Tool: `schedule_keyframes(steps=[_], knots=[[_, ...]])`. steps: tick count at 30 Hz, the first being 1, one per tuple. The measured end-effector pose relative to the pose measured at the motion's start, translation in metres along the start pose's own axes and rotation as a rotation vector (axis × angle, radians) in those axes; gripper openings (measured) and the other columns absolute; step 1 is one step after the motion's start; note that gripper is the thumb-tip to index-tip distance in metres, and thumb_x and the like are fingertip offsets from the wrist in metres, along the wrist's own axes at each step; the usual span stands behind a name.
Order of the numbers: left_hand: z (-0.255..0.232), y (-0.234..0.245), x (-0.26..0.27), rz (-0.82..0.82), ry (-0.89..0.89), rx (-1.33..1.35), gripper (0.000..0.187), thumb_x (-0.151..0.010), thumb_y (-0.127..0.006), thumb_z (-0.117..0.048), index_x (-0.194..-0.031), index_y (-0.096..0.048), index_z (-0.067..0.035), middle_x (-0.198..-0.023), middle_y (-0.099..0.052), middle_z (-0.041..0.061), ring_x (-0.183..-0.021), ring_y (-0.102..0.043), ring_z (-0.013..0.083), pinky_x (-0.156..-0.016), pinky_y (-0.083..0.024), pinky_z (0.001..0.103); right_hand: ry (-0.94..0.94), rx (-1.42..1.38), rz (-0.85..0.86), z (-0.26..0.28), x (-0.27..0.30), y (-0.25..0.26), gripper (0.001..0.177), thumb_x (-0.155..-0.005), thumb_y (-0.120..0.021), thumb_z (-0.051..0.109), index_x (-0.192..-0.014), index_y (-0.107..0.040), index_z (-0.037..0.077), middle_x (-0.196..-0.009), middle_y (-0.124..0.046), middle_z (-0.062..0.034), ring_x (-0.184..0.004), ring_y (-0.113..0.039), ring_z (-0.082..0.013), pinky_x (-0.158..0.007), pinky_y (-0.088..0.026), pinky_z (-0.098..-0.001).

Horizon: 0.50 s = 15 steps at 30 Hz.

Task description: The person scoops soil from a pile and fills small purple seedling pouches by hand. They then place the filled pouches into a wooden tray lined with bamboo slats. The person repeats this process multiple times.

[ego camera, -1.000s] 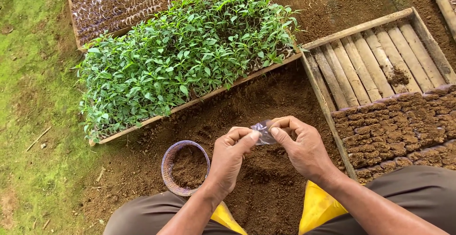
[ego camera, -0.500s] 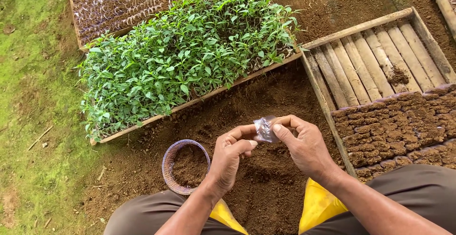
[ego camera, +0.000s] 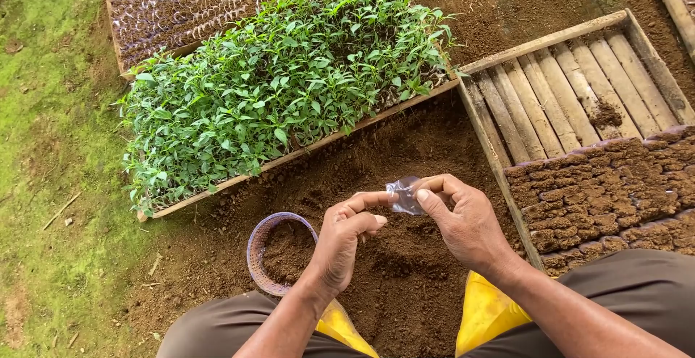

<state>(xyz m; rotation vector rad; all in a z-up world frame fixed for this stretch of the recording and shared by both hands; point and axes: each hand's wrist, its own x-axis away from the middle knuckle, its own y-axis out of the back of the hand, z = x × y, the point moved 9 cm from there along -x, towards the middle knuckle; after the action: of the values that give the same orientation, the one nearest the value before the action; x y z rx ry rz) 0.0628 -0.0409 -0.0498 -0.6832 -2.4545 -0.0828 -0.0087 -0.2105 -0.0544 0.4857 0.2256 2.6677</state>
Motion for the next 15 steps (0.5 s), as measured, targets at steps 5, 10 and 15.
schedule_keyframes(steps=[5, 10, 15], knots=[[-0.005, -0.003, 0.003, 0.059, -0.009, 0.058, 0.044, -0.07, -0.062, -0.011, -0.11, -0.081, -0.005, -0.095, -0.074, 0.005, -0.072, -0.046, 0.0114, -0.071, -0.038, 0.029, -0.002, 0.048, 0.016, 0.003, 0.001, -0.002, 0.02, -0.095, -0.062, 0.023, -0.103, -0.075, 0.011, -0.105, -0.08, -0.0024, -0.088, -0.071, -0.0115, -0.079, -0.057, -0.0247], [-0.017, -0.014, 0.007, 0.206, -0.003, 0.007, 0.057, -0.071, -0.061, -0.01, -0.127, -0.073, -0.006, -0.106, -0.076, 0.009, -0.066, -0.051, 0.0079, -0.064, -0.042, 0.022, 0.004, 0.05, 0.043, 0.006, 0.0, -0.005, 0.02, -0.096, -0.062, 0.021, -0.104, -0.076, 0.01, -0.096, -0.079, -0.0026, -0.084, -0.074, -0.0124, -0.078, -0.06, -0.0254], [-0.02, -0.005, -0.001, 0.224, -0.222, -0.053, 0.061, -0.072, -0.068, -0.021, -0.13, -0.071, -0.001, -0.113, -0.074, 0.023, -0.073, -0.061, 0.0139, -0.061, -0.05, 0.025, 0.089, 0.054, 0.05, 0.007, -0.007, -0.004, 0.023, -0.096, -0.065, 0.021, -0.11, -0.076, 0.006, -0.104, -0.076, -0.0165, -0.089, -0.069, -0.0205, -0.083, -0.057, -0.0442]])
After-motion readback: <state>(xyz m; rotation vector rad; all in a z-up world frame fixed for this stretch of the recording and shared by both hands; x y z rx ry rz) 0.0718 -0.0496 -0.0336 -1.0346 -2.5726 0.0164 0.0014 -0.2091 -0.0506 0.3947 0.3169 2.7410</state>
